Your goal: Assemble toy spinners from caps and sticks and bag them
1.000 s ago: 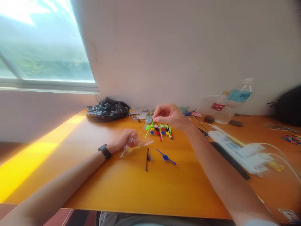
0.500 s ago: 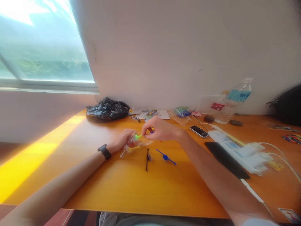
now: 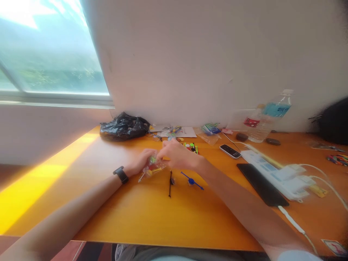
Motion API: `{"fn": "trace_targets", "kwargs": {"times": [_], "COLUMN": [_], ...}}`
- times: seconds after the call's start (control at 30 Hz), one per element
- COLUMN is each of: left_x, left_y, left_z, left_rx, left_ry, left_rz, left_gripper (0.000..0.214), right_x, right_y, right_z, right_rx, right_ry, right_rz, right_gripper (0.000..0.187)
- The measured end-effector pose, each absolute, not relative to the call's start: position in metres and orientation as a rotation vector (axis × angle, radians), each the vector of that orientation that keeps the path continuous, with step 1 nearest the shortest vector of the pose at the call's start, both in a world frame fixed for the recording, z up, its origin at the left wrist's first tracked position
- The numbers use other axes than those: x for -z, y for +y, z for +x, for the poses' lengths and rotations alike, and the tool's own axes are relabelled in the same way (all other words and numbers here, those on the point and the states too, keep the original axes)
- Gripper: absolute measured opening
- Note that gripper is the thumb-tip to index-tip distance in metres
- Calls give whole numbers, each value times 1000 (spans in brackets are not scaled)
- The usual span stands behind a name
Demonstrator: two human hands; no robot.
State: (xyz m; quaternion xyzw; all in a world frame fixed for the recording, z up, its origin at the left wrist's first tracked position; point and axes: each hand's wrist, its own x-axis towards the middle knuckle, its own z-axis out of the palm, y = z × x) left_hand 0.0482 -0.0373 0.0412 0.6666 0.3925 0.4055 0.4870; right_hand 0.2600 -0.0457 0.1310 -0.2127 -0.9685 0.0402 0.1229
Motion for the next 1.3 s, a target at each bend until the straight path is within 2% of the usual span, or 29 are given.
{"fn": "trace_targets", "kwargs": {"times": [0.1,0.3,0.37,0.5,0.57,0.67,0.77,0.93,1.13,1.3], "left_x": [-41,-43,-42,-38,-36,-35,-35,-36,-38,-41], "left_y": [-37,-40,-40,-37,-36,-35,-35,-37,-39,-39], "left_z": [48,48,49,49,49,48,49,49,50,50], "left_rx": [-983,-967,-973,-1008,-1008,-997,-991,-988,-987,-995], "left_ry": [934,936,946,950,942,932,921,916,905,916], "left_rz": [1667,1611,1584,1516,1494,1489,1478,1455,1423,1493], "left_gripper": [33,31,30,27,26,25,25,26,25,26], "right_x": [-136,-167,-174,-167,-155,-137,-125,-111,-118,-146], "right_y": [-46,-37,-31,-14,-7,2,9,17,18,15], "right_z": [263,299,313,327,325,318,313,311,323,346], "right_rx": [-226,-875,-1167,-1743,-1741,-1421,-1219,-1359,-1705,-1666], "right_ry": [-2792,-2559,-2572,-2943,-3090,-3189,-3206,-3196,-2950,-2375], "right_rz": [-614,-646,-666,-521,-650,-973,-1114,-1022,-720,-655], "right_gripper": [16,15,22,42,45,46,55,60,47,21]}}
